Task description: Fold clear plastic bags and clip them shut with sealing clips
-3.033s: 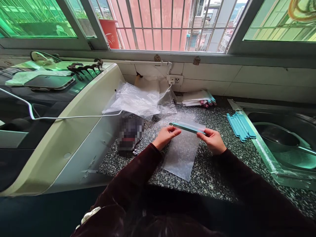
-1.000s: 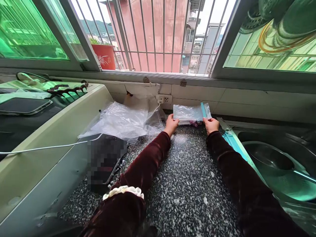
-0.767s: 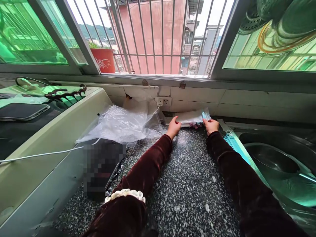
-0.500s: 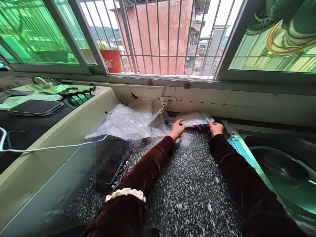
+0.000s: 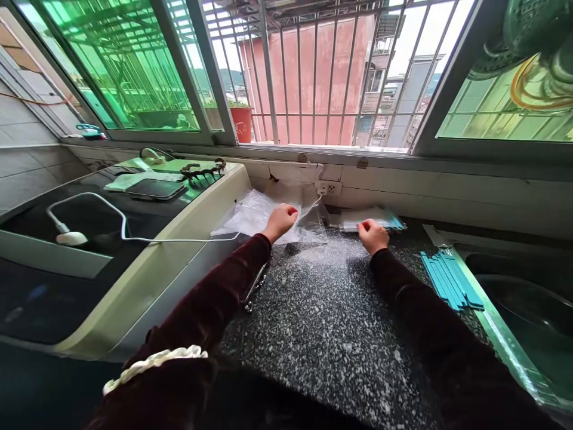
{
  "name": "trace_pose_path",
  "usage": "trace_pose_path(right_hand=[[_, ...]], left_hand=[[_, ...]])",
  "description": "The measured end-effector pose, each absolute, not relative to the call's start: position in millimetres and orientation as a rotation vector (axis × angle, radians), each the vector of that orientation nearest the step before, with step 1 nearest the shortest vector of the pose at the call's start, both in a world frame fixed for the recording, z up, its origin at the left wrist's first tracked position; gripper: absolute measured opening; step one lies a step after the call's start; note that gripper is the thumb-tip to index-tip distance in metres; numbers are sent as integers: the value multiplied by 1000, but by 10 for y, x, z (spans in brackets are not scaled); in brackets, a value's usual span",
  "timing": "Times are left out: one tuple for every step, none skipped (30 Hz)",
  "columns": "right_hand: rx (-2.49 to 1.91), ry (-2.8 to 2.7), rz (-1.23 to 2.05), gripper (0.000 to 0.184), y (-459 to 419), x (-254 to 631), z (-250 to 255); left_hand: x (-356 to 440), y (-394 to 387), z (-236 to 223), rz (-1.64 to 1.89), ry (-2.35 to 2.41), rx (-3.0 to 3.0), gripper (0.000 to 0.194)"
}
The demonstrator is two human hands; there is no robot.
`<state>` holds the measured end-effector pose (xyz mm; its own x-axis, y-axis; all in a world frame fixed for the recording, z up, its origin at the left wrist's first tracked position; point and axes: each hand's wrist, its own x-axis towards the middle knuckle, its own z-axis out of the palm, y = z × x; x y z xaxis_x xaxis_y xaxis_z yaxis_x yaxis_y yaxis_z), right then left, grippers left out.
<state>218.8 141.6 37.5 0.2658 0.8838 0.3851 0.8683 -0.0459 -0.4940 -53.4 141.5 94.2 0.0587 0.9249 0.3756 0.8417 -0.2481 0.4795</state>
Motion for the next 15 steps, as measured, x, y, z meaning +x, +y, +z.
trace_pose_path(right_hand=[[-1840,-1727,7,25,1389,1998,389],[-1772,-1876,-24,26,1362,1809,403],[-1718,-1950,-25,25,1334,1625,417],[-1674,-2003,-23,24,1309,1450,432],[-1630,-2058,-23,22,1286,1287,448],[-1588,-2114,-25,21,1267,1137,462],[-1556,-2161,-36,20,1253,1002,476],[-1530,-2203,-51,20,1242,884,488],[-1512,-2238,-75,22,1236,782,498],[-1497,-2271,-103,24,1233,698,504],[-1483,-2303,-134,25,1232,629,507],[-1473,-2332,-165,26,1234,576,507],[-1464,-2358,-197,27,1238,536,502],[-1456,-2382,-228,26,1243,507,494],[-1448,-2401,-258,25,1249,487,484]], left_hand=[[-681,1383,972,914,1916,2190,22],[-819,1352,995,888,1984,2203,23],[-945,1321,1013,861,2049,2211,23],[-1056,1292,1023,832,2112,2205,24],[-1150,1264,1028,808,2174,2188,25],[-1226,1239,1028,785,2225,2178,26],[-1285,1216,1024,761,2267,2172,27],[-1326,1195,1016,734,2299,2175,28],[-1351,1177,1006,705,2321,2187,29],[-1364,1162,996,672,2334,2206,31],[-1366,1150,986,637,2339,2231,32],[-1360,1141,976,604,2337,2257,33],[-1350,1134,966,575,2328,2287,34],[-1336,1131,958,552,2318,2318,35],[-1322,1131,950,531,2309,2347,35]])
